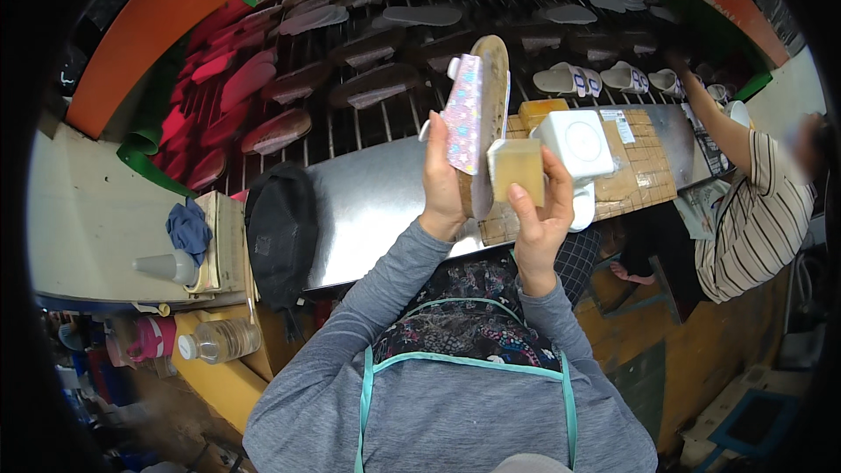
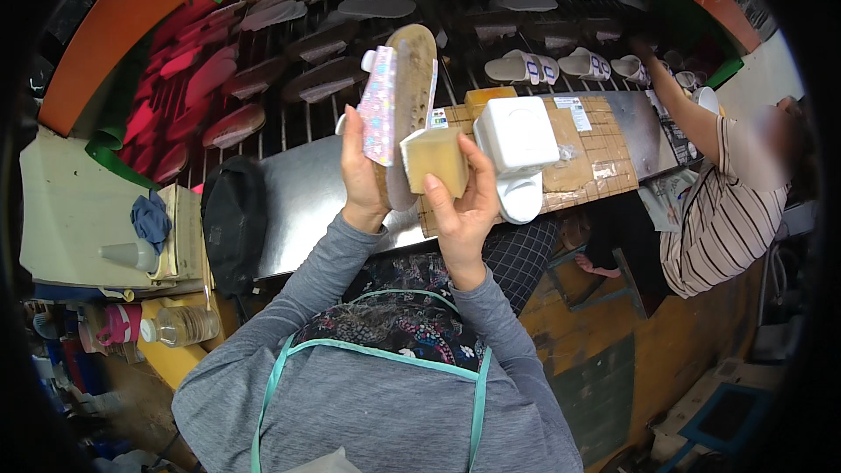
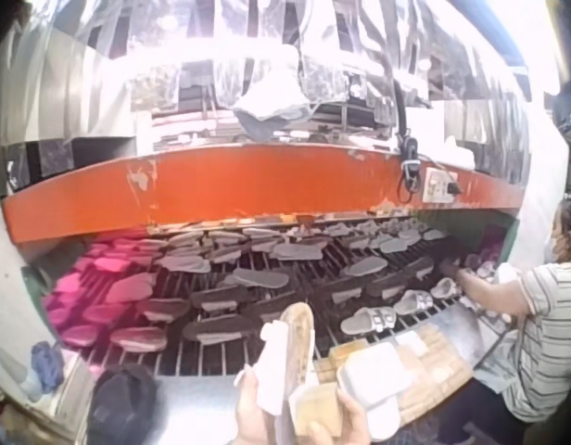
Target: The person repeatedly picks up shoe insoles from a rack and sands their surfaces with a sanding block. After sanding each insole, the person returns it to the rack and selects another. The process is repeated for multiple insoles.
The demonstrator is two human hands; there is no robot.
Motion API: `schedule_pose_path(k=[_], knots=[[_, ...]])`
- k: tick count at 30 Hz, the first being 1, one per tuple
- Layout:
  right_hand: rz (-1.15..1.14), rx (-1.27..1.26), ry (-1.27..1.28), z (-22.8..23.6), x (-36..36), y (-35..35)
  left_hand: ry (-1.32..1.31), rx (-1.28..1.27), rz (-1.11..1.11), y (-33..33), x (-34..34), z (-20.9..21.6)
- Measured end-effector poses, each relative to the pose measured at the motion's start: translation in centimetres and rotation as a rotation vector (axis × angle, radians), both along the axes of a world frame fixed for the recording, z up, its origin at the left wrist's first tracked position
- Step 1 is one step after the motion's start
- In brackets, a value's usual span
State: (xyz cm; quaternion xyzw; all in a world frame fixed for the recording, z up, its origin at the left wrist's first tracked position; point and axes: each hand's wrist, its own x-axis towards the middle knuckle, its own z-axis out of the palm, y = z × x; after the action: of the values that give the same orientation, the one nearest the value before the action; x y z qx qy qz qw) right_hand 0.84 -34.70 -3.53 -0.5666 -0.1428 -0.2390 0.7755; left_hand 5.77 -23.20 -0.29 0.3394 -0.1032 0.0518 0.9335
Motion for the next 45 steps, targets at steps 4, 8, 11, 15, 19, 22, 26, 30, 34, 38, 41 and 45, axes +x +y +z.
schedule_pose_path(k=[4, 8, 11, 15, 19, 22, 26, 30, 34, 38, 41, 45], knots=[[0.111, -0.168, -0.005, -0.2, -0.8, -0.9, -0.004, 0.171, 0.069, 0.5, 1.2, 0.4], [0.203, -0.628, -0.109, 1.0, -0.7, -3.9, 0.024, 0.307, 0.240, 0.7, 1.6, 0.7], [0.048, -1.034, -0.229, 2.4, 0.2, -4.8, -0.101, 0.399, 0.221, -0.6, 1.0, 0.6], [0.005, -1.241, -0.278, 2.9, 0.3, -4.6, -0.066, 0.453, 0.214, -1.2, 0.5, 0.0], [0.298, -1.117, -0.226, 2.7, -0.6, -5.9, 0.049, 0.307, 0.202, 0.6, 1.8, 0.5], [0.412, -0.948, -0.062, 3.4, -0.2, -7.7, 0.168, 0.068, -0.216, 2.4, 2.1, 1.3], [0.014, -1.165, -0.036, 4.3, 1.4, -7.5, 0.183, -0.150, -0.541, 2.5, 1.0, 0.8], [0.036, -1.439, 0.028, 3.2, 0.3, -7.0, 0.188, -0.217, -0.590, 3.9, 1.3, -1.5], [0.148, -1.110, 0.100, 1.1, -1.7, -10.7, 0.023, -0.474, -0.641, 8.1, 2.6, -3.3], [-0.468, -0.812, 0.112, -1.9, -3.1, -13.8, -0.282, -0.671, -0.681, 12.3, 1.0, -4.7], [-0.599, -0.781, 0.156, -4.1, -3.1, -14.6, -0.609, -0.311, -0.621, 13.5, -0.2, -6.3], [-0.591, -0.813, 0.086, -6.1, -3.0, -14.4, -0.790, -0.150, -0.439, 13.3, -1.9, -7.6]])
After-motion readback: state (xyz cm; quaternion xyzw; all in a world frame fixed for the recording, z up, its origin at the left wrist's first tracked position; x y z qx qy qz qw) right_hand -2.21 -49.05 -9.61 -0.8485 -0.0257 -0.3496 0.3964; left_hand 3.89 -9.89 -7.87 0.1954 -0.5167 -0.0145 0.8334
